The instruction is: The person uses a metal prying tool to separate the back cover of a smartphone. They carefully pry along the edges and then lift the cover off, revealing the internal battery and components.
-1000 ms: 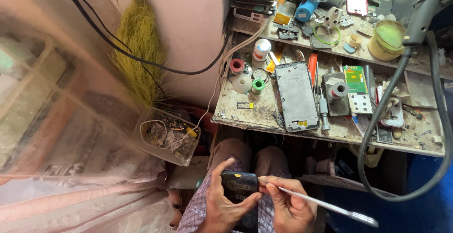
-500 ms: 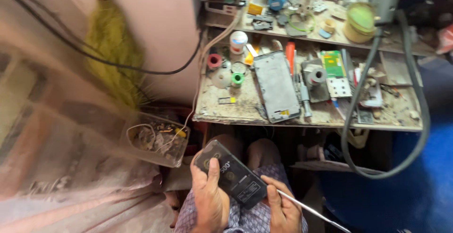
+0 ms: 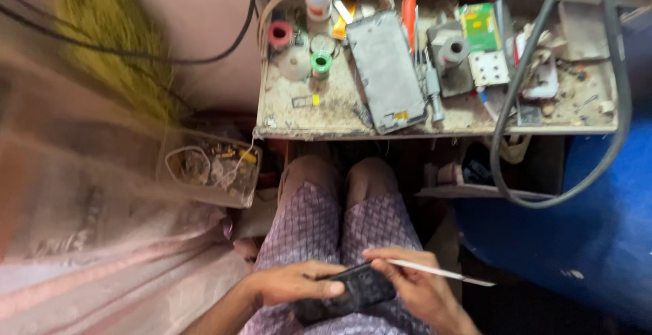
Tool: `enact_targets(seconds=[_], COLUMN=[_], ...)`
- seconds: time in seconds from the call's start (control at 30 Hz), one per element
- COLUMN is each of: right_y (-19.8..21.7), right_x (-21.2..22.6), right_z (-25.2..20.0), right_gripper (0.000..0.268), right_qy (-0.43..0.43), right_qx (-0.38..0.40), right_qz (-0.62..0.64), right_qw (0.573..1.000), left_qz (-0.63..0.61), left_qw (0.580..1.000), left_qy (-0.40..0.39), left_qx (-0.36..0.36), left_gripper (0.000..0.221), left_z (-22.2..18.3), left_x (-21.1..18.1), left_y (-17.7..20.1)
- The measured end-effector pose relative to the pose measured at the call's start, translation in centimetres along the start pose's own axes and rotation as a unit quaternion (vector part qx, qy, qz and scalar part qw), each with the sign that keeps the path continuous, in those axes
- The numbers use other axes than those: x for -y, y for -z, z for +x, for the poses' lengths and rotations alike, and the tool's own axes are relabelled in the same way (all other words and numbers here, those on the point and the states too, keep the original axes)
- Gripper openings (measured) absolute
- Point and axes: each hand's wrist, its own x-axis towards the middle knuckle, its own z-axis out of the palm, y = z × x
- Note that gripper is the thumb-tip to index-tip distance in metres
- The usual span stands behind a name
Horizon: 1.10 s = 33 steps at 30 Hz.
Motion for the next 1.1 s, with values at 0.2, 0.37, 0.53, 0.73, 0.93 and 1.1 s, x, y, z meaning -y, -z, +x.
enact_targets(seconds=[0.2,0.37,0.53,0.73,0.93,1.1], right_y=[3.9,7.2,9.6,10.1,6.0,6.0], right_x=[1.0,-2.8,-6.8,-8.3,-9.1,-7.6], right_z=[-0.6,-3.3,-5.4,-5.3,-2.6,-2.8], right_gripper=[0.023,0.059,0.048,0.044,0.023,0.022], right_qy=[0.173,-0.177,-0.279,-0.309,-0.171,-0.049], right_qx=[-0.05,-0.06,-0.026,-0.005,-0.111,-0.131], right_qz=[-0.082,-0.187,0.013,0.137,-0.158,0.011], right_qw=[0.98,0.964,0.96,0.941,0.966,0.99], left_qz=[0.027,0.021,0.026,0.097,0.161,0.215], left_qw=[1.0,0.999,0.998,0.994,0.987,0.977], left_qy=[-0.007,-0.007,-0.033,-0.015,-0.024,-0.016], left_qx=[0.004,-0.038,-0.037,-0.037,-0.006,0.0], left_gripper=[0.075,0.086,0.091,0.092,0.085,0.081], left_z=[0.2,-1.0,-1.5,-1.4,-1.5,-1.2], left_x=[-2.2,-2.8,-2.8,-2.4,-3.1,-3.8], left_y=[-1.9,-2.6,-2.4,-2.1,-2.8,-2.8])
